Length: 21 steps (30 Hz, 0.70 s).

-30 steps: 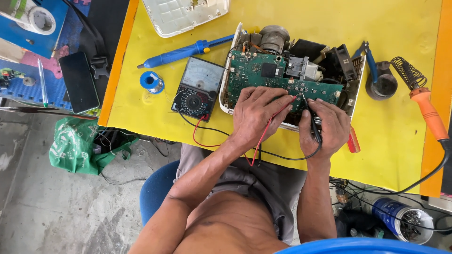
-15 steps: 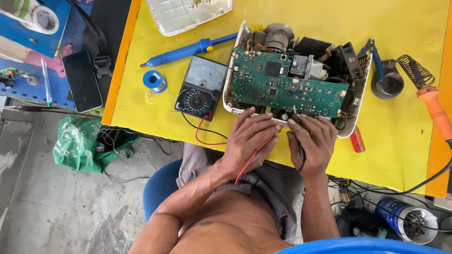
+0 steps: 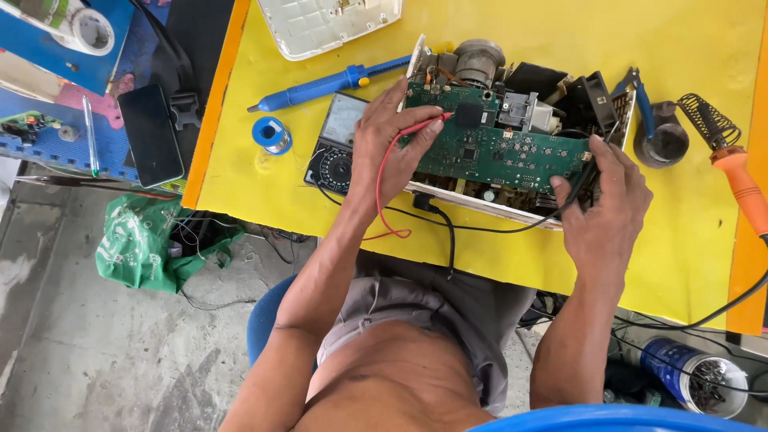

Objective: The person uses a soldering iron to work on a circuit board inside a disassembled device. They then use a multimeter to test various points on the board, moving the probes across different components.

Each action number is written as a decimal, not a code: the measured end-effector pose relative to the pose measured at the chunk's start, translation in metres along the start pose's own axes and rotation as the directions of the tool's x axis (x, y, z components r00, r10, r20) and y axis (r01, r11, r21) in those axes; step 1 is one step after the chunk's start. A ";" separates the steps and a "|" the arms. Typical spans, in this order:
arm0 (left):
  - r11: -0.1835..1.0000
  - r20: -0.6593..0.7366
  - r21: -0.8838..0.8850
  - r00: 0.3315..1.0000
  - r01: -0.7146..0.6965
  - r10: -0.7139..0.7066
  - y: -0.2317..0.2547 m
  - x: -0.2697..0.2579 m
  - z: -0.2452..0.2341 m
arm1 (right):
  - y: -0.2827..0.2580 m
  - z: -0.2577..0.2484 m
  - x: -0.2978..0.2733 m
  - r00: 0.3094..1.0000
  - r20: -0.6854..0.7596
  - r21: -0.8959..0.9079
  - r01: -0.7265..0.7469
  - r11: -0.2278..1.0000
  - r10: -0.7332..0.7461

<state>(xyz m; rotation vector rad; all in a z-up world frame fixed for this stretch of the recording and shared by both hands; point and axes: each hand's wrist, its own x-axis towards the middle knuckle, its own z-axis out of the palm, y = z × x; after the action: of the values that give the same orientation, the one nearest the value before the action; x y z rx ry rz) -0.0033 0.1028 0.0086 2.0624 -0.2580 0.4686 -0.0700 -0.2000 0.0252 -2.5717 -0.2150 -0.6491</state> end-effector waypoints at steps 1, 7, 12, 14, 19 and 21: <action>0.999 -0.025 -0.026 0.999 0.021 -0.021 0.001 -0.001 -0.002 | 0.002 -0.005 0.001 0.996 0.087 0.015 -0.002 1.000 0.001; 0.980 0.016 -0.164 0.994 0.108 -0.107 0.008 -0.008 0.002 | 0.007 -0.016 0.008 0.958 0.286 -0.066 0.005 0.998 0.014; 0.977 0.018 -0.187 0.994 0.106 -0.105 0.014 -0.006 0.004 | 0.015 -0.014 0.002 0.963 0.240 -0.149 0.165 0.975 -0.126; 0.980 -0.007 -0.157 0.992 0.125 -0.128 0.017 -0.003 0.002 | 0.019 -0.016 -0.001 0.970 0.198 -0.060 0.158 0.986 -0.144; 0.924 0.024 -0.355 0.989 0.142 -0.143 0.022 0.015 -0.003 | 0.018 -0.021 -0.004 0.971 0.096 0.087 0.211 0.974 -0.219; 0.882 0.042 -0.444 0.987 0.157 -0.155 0.030 0.024 -0.007 | 0.019 -0.019 -0.004 0.973 0.084 0.115 0.207 0.972 -0.217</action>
<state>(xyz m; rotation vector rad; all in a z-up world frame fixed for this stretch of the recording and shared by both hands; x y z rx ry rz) 0.0059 0.0942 0.0453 1.6164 -0.1798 0.2720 -0.0762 -0.2262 0.0302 -2.4997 -0.5484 -0.5727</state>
